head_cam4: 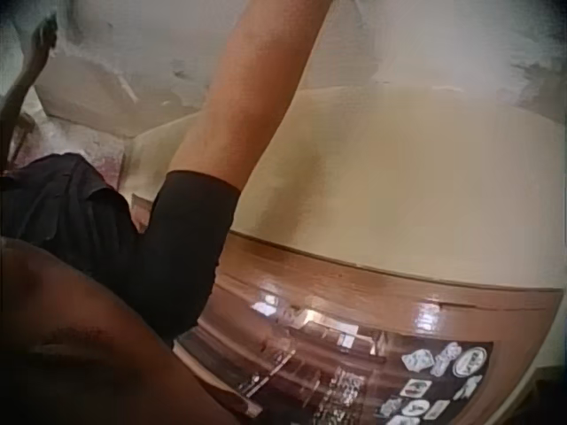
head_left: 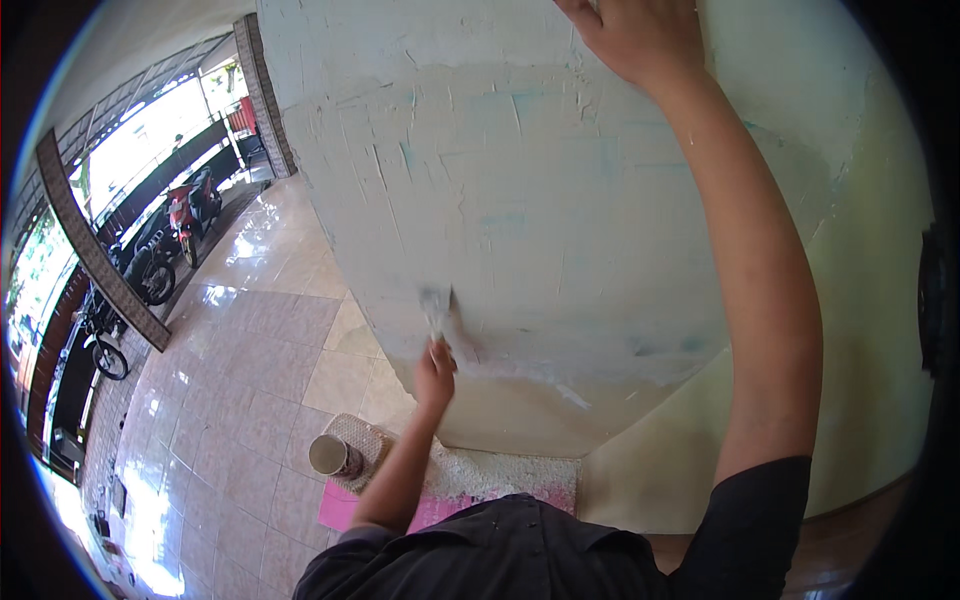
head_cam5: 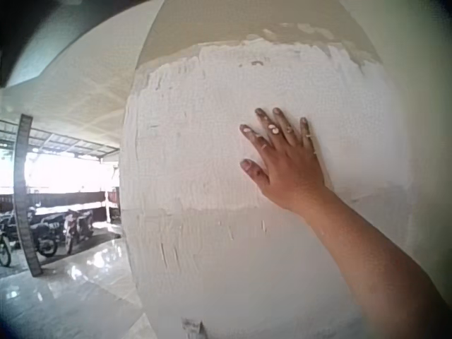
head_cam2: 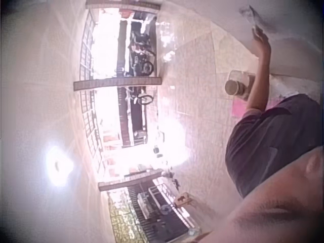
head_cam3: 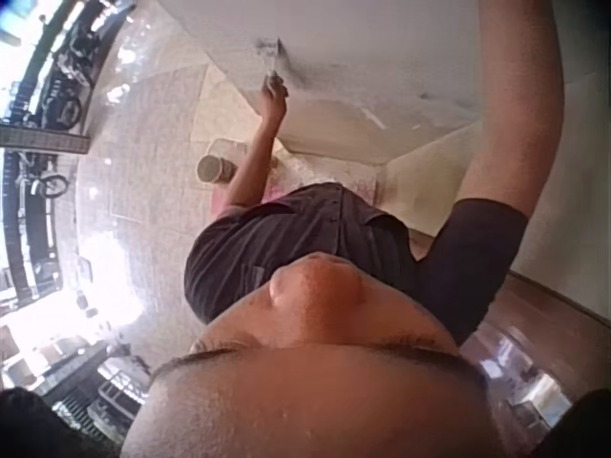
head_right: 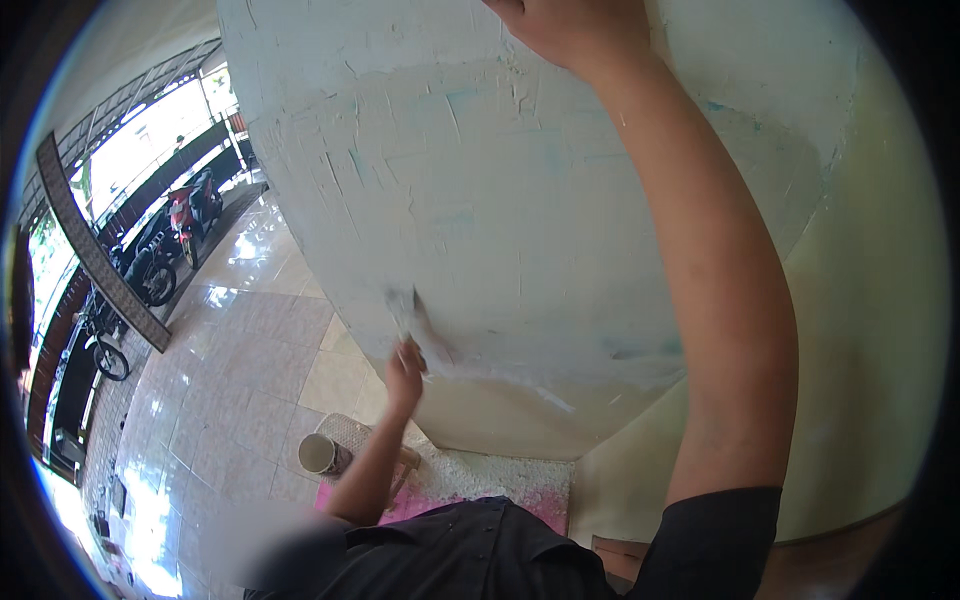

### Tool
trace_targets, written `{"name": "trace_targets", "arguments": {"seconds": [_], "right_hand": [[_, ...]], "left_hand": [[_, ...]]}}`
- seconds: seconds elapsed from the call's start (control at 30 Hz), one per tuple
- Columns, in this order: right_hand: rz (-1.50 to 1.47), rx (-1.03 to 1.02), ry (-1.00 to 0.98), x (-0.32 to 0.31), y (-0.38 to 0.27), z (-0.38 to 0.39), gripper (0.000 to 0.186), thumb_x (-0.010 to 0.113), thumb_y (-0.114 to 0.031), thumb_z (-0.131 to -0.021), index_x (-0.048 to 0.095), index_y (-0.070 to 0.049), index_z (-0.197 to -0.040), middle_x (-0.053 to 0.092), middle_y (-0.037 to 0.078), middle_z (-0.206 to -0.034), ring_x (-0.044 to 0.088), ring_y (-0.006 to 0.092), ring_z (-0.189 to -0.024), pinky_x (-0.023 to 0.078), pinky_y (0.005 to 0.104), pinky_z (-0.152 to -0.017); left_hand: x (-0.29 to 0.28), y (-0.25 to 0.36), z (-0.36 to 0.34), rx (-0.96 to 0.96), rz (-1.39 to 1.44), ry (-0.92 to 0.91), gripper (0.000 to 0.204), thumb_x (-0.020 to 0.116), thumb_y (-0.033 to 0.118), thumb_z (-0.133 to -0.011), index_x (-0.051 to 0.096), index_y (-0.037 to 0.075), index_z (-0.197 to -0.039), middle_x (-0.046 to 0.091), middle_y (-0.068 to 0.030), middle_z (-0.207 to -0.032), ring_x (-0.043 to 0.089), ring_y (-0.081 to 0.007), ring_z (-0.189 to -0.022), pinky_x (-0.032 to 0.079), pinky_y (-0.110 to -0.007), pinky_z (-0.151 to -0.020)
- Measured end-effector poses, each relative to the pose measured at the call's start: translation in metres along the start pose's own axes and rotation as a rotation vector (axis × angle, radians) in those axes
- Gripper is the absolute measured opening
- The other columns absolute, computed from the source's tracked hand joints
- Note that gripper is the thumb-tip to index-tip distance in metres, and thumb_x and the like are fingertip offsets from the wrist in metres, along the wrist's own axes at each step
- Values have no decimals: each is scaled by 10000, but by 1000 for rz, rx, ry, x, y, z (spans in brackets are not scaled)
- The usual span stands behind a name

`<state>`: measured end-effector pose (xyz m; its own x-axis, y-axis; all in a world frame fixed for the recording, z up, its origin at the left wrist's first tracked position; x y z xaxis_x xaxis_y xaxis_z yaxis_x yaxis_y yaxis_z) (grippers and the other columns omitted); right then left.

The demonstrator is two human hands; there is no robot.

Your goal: The person plasters a wall by scooping plaster from a bucket with a putty knife and spreading it onto the wall.

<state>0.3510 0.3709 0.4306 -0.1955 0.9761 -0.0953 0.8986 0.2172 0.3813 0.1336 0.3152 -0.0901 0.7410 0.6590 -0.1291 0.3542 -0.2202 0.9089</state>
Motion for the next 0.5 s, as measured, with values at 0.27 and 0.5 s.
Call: {"name": "trace_targets", "arguments": {"seconds": [0.27, 0.5], "right_hand": [[72, 23, 0, 2, -5, -1, 582, 330, -497, -992, 272, -211, -1496, 157, 64, -1588, 102, 269, -1469, 40, 522, -1188], [125, 32, -8, 7, -6, 0, 593, 319, -506, -992, 259, -207, -1501, 140, 77, -1592, 92, 281, -1470, 37, 523, -1185]], "left_hand": [[-5, 6, 34, 1, 330, -91, 468, 340, 418, -1031, 534, 19, -880, 491, -10, -608, 496, -101, -547, 408, -268, -520], [-60, 195, -95, 176, 80, -94, 510, 323, 415, -1036, 567, -6, -886, 524, -57, -530, 531, -136, -505, 414, -297, -508]]}}
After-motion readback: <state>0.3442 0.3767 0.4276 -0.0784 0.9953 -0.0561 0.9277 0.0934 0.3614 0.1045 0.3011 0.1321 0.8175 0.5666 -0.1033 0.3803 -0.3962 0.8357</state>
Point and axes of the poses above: each hand's wrist, its own z-axis away from the middle knuckle, its own x-axis out of the palm, y = z × x, the point moved 8 cm from there along -z, towards the middle knuckle
